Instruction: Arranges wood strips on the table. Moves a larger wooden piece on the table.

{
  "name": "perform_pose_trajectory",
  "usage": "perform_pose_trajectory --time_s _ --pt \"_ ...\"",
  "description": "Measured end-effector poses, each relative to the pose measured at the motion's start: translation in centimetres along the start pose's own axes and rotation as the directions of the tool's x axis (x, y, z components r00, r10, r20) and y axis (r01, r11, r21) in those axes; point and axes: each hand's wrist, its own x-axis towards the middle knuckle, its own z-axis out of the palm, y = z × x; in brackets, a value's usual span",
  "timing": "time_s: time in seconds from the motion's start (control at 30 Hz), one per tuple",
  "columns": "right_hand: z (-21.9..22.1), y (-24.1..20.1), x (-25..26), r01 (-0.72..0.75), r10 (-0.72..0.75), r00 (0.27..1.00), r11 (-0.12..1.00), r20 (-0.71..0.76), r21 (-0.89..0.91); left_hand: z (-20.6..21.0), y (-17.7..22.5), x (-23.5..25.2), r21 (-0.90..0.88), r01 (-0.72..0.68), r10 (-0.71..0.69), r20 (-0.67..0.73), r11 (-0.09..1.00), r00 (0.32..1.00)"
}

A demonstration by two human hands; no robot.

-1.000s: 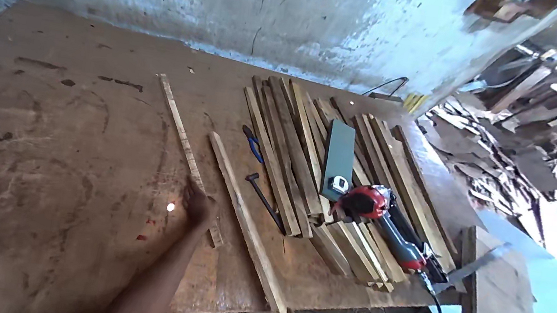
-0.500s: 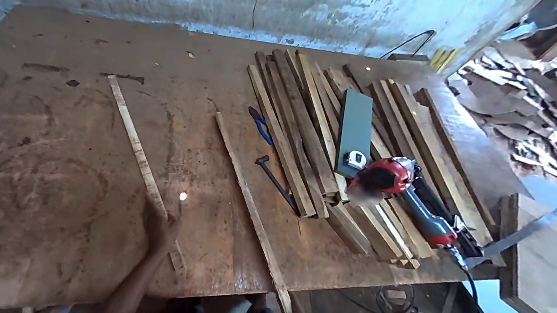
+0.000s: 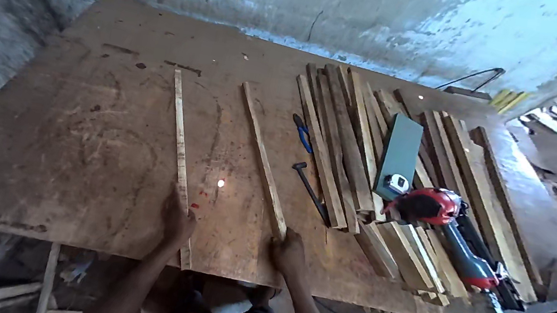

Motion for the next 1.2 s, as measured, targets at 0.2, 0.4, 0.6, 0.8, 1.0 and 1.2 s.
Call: perform_pose_trajectory --time_s 0.2,0.4,0.6,0.8,1.0,1.2 --pt "-2.0 2.1 -0.7 0.018 -0.032 0.994 0.990 0.101 0.139 0.1 -0.7 -0.2 -0.072 -0.014 0.013 -0.026 0.997 1.000" --pt "-0.8 6.7 -4.8 0.022 -0.032 0.999 0.954 0.028 0.298 0.0 -0.7 0.1 -0.108 -0.001 -0.001 -0.018 0.994 1.000" --pt "0.8 6.3 -5.4 0.000 0.011 0.999 0.969 -0.043 0.247 0.4 -0.8 0.4 -0.089 -0.005 0.002 -0.041 0.996 0.999" --pt "0.9 5.1 -4.7 0.010 0.010 0.996 0.975 -0.087 0.224 0.0 -0.2 0.0 0.017 -0.033 0.034 -0.070 0.999 0.997" --pt "-0.7 3.9 -7.7 0.015 -0.015 1.000 0.852 -0.005 0.523 -0.9 4.8 -5.2 -0.150 -0.365 0.386 0.155 0.919 0.909" --pt "-1.0 1.8 -9.6 -0.019 -0.002 0.999 0.771 0.033 0.636 6.1 9.9 -8.3 -0.348 -0.111 0.326 0.654 0.931 0.683"
